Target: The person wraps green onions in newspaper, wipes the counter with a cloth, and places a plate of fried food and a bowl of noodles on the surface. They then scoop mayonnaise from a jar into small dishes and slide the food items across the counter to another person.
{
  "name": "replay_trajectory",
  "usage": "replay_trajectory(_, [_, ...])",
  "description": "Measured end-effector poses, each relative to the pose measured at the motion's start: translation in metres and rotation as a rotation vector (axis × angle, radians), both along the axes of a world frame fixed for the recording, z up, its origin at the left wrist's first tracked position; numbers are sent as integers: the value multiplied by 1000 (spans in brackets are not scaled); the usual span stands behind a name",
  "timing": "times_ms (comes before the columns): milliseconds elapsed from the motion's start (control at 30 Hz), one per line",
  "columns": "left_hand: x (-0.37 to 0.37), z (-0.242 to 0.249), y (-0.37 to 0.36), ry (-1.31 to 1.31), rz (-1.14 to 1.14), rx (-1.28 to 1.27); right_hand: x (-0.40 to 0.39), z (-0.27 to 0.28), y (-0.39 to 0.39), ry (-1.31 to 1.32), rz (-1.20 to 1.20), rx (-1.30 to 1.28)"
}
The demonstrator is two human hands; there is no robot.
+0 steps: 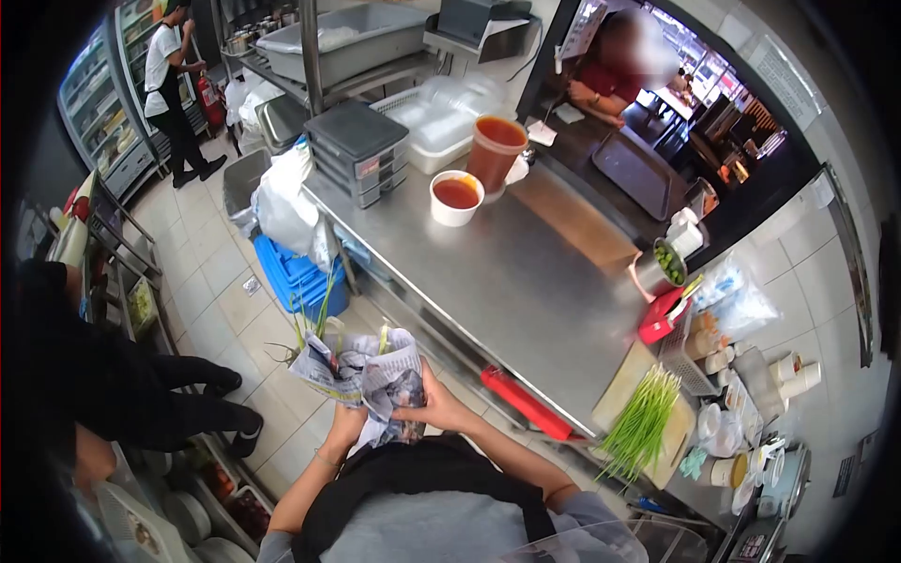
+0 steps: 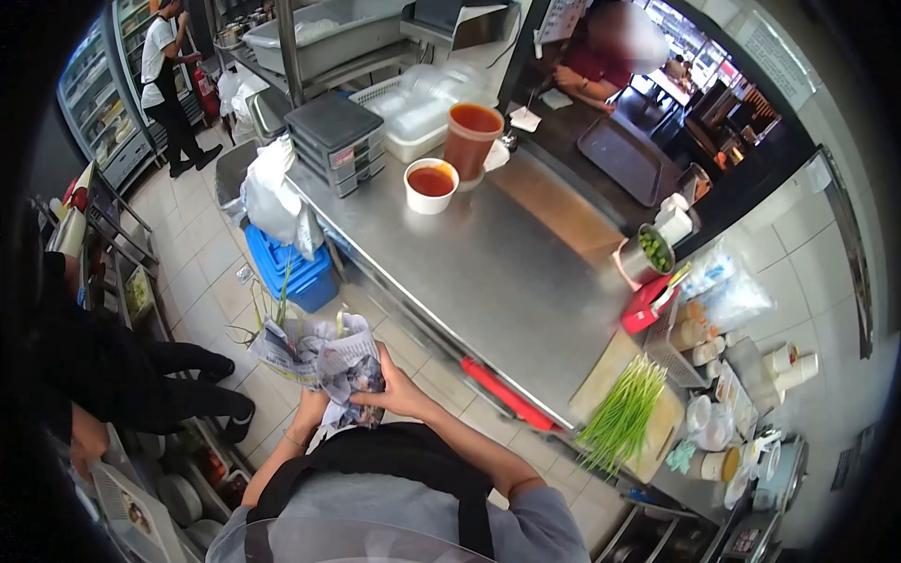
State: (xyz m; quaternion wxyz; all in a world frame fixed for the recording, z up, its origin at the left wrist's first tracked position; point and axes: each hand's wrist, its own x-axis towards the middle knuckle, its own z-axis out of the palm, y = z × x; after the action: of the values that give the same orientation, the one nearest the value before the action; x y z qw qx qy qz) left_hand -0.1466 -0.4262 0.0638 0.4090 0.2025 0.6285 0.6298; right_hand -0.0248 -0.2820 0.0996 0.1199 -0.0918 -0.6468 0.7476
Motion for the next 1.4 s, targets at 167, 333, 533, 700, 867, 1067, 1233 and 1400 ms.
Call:
replay_trajectory(167, [-46, -41, -29, 50, 18, -105, -42, -37, -29, 26, -130, -103])
replay_trajectory(333, [-72, -76, -39, -61, 63, -66, -66, -44, -43, 5, -216, -158])
replay_trajectory(533, [-78, -49, -19, -221, -37, -67, -68, -38, -37, -57, -250, -183])
replay_trajectory(700, [-89, -16, 1, -598, -138, 134, -71, -25, -9, -110, -272, -229])
replay_trajectory(867, [-101, -8, 32, -414, -214, 212, -86, -32, 26, -71, -286, -238])
replay_trajectory(1067, [-113, 4, 99, -179, -156, 71, -109, -23, 86, -42, -290, -132])
replay_trajectory(1233, [-113, -11, 148, -228, -81, 202, -113, -10, 133, -2, -348, -51])
replay_trajectory(1400, [-108, -6, 183, -384, 56, 109, -115, -33, 166, -32, -317, -23])
